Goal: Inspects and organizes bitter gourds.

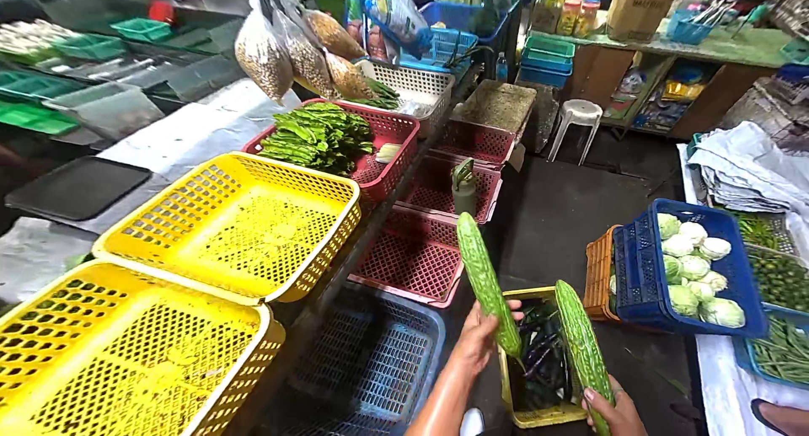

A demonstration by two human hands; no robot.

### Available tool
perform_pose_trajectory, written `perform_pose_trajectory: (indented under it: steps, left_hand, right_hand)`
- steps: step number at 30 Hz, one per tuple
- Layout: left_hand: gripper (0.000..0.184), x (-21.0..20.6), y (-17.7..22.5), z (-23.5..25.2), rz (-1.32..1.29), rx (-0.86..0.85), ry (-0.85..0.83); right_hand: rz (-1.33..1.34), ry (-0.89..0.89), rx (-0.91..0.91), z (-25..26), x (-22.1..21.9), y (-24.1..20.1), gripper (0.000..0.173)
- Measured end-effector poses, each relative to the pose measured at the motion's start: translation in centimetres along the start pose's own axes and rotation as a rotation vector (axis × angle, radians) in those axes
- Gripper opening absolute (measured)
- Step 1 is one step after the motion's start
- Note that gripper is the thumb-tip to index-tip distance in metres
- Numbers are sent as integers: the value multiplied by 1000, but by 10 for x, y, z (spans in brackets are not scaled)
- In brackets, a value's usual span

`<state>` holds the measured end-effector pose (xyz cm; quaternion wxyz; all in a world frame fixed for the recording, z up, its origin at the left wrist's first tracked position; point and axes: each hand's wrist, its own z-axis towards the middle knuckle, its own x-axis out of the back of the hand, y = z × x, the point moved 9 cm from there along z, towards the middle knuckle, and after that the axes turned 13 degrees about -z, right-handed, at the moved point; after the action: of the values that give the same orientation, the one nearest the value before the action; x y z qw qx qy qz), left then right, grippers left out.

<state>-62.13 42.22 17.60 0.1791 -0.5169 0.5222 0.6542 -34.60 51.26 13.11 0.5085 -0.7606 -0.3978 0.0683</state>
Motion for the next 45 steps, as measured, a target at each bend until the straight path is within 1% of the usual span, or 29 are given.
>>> perform_pose_trajectory:
  steps: [1, 2, 5, 8, 14, 18, 20, 23, 25, 26, 27, 28, 29, 30, 31, 32, 35, 37, 39, 41, 42, 43, 45]
  left_hand:
    - [91, -16, -5, 8, 38, -25, 4]
    - [81, -31, -13, 15, 80, -32, 12]
    - [61, -72, -51, 23, 162, 37, -13]
    - [60, -98, -92, 19, 166, 123, -45]
    - [62, -135, -153, 15, 270, 197, -89]
    - [65, -157, -190, 12, 322, 233, -114]
    - [67, -166, -208, 8, 319, 261, -136]
    - [63, -174, -231, 3, 262, 303, -167]
    - [56, -178, -244, 0, 260, 334, -171]
    - [53, -179, -250, -2, 273, 345, -171]
    - [53, -181, -255, -3, 291, 357, -174]
    - [53, -181, -261, -5, 320, 367, -182]
    - [52, -183, -267, -8, 353, 373, -196]
    - [49, -184, -275, -10, 383, 379, -206]
    - [45, -185, -284, -13, 407, 390, -211]
    - [39, -186, -293, -17, 425, 411, -213]
    - [28, -188, -322, -30, 476, 506, -239]
    - [26, -192, -348, -40, 511, 595, -344]
    - [24, -200, -379, -62, 502, 710, -465]
    - [26, -204, -408, -93, 448, 848, -555]
    - [30, -205, -419, -112, 430, 904, -595]
    - [41, -207, -427, -134, 412, 966, -655]
    - [76, -216, -432, -188, 416, 1155, -790]
  right_hand:
    - [23, 17, 18, -4, 8, 1, 55]
    - [53, 36, 38, -8, 17, 1, 54]
    - [155, 101, 106, -21, 48, 3, 55]
    - [266, 163, 177, -38, 79, 9, 58]
    - [438, 303, 250, -72, 130, 35, 71]
    - [485, 386, 254, -91, 155, 56, 75]
    - [490, 424, 278, -101, 166, 62, 81]
    - [501, 457, 383, -113, 181, 64, 89]
    - [534, 463, 430, -119, 192, 65, 95]
    - [574, 450, 430, -121, 197, 66, 95]
    - [622, 448, 392, -122, 202, 68, 83]
    - [664, 459, 324, -124, 206, 71, 62]
    - [682, 460, 248, -125, 209, 74, 46]
    - [691, 468, 193, -129, 213, 77, 39]
    - [701, 488, 167, -133, 215, 82, 39]
    - [712, 519, 156, -139, 218, 87, 43]
    - [736, 649, 133, -163, 220, 99, 60]
    - [733, 757, 142, -188, 220, 106, 65]
    - [704, 888, 174, -216, 216, 117, 66]
    - [696, 991, 168, -242, 203, 126, 67]
    - [692, 1049, 137, -259, 194, 126, 66]
    - [677, 1104, 84, -277, 184, 125, 65]
    - [613, 1219, -50, -308, 162, 129, 67]
